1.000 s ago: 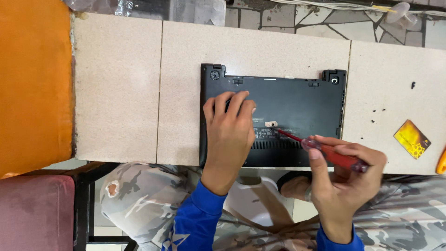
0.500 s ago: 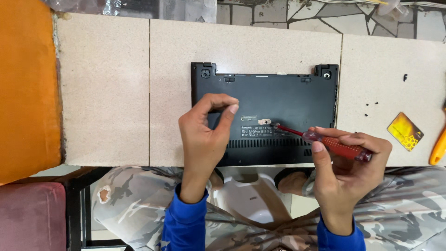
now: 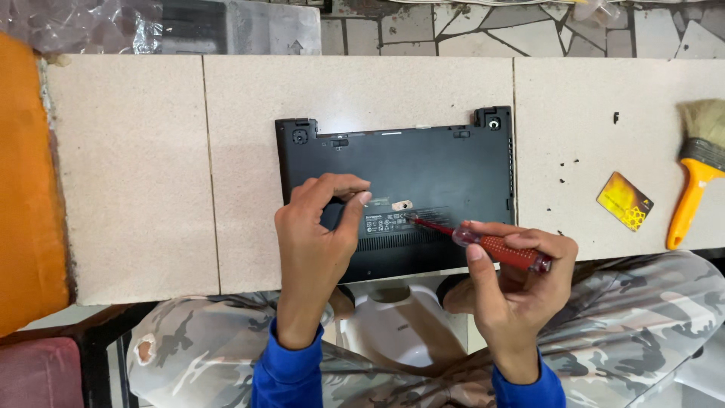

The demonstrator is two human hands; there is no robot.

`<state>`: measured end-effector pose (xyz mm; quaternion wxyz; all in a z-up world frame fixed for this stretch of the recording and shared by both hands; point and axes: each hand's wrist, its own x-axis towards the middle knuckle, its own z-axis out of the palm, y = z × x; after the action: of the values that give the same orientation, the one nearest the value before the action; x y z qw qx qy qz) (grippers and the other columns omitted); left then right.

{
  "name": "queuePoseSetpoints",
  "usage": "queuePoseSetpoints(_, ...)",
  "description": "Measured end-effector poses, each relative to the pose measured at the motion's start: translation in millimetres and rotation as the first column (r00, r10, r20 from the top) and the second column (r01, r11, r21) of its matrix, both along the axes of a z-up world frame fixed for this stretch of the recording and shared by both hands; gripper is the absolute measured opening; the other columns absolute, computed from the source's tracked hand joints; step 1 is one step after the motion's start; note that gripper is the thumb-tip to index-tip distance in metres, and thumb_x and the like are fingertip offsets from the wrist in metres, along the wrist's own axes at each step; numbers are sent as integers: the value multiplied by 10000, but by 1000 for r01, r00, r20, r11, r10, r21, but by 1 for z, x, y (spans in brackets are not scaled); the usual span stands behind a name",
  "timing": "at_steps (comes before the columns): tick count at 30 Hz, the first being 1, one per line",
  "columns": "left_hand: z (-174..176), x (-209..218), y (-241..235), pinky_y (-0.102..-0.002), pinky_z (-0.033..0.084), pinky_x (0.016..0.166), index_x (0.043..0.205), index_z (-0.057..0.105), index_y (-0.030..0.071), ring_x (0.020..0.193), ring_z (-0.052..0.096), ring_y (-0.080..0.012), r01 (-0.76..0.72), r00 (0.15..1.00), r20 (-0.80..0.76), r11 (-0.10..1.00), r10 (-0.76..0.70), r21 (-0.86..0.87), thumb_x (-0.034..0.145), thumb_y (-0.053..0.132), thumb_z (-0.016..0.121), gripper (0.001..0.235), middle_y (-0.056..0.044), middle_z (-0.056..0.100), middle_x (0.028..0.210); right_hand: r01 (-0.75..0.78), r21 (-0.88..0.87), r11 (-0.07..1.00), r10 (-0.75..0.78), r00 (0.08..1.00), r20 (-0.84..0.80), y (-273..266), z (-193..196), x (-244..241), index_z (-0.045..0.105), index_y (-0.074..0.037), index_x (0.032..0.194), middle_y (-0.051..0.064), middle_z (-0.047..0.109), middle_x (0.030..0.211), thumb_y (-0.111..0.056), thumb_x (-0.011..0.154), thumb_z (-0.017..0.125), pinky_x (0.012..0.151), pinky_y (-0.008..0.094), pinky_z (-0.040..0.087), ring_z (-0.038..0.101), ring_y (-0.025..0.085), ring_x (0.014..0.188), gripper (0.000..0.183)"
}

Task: The person uses a red screwdriver to remove screws from the bottom panel of a black laptop. They systematically unscrew and place the screws on the table, then rotate the laptop to access additional screws.

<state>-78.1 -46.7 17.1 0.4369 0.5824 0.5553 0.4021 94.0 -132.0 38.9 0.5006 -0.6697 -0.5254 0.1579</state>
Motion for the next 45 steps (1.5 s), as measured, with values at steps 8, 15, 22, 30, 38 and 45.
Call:
queuePoseSetpoints(8,-8,1,-2,-241,591,860,949,679,87,929,724,-148,79,849,528,990,-8,-113,896,9,686,95,-61,733,939,43,92,995,-33,993,-114,1,5,3,381,-52,1070,131,448,999,-54,924,664,927,476,661,704,337,917,318)
queuePoseSetpoints(15,-31,9,-8,-293,590,827,936,672,61,824,714,-202,210,414,903,952,119,-222,847,-58,717,156,-143,733,948,125,302,945,-16,940,-340,-7,5,-8,321,-147,1141,39,396,1019,-73,894,607,860,509,655,625,255,899,385)
queuePoseSetpoints(22,-27,32,-17,-342,622,864,955,694,2,871,741,-285,185,341,935,968,98,-169,884,-32,700,80,-126,712,920,158,247,956,-74,945,-317,-16,-6,6,343,-161,1242,37,397,1213,-84,973,565,934,458,612,602,303,999,357)
queuePoseSetpoints(30,-47,66,-39,-365,598,922,959,712,39,933,728,-298,200,82,970,950,229,-241,871,-78,714,146,-140,733,964,235,166,958,-139,883,-449,-32,-21,28,389,-163,1325,176,557,1115,-48,982,572,979,436,646,644,275,1034,405)
queuePoseSetpoints(38,-55,63,-45,-417,548,1043,1052,713,31,1052,702,-299,249,-96,972,951,215,-186,928,-77,672,169,-138,732,1054,257,165,952,-148,861,-487,-29,-19,17,394,-169,1270,232,622,1113,-76,945,636,927,402,642,657,293,1005,416)
queuePoseSetpoints(45,-62,62,-52,-538,479,1113,1118,703,47,1176,636,-364,259,-182,968,958,175,-125,945,-66,658,211,-120,734,1086,198,191,962,-60,829,-556,-33,-21,10,371,-164,1257,229,601,1090,-65,947,635,939,390,635,659,283,1032,419)
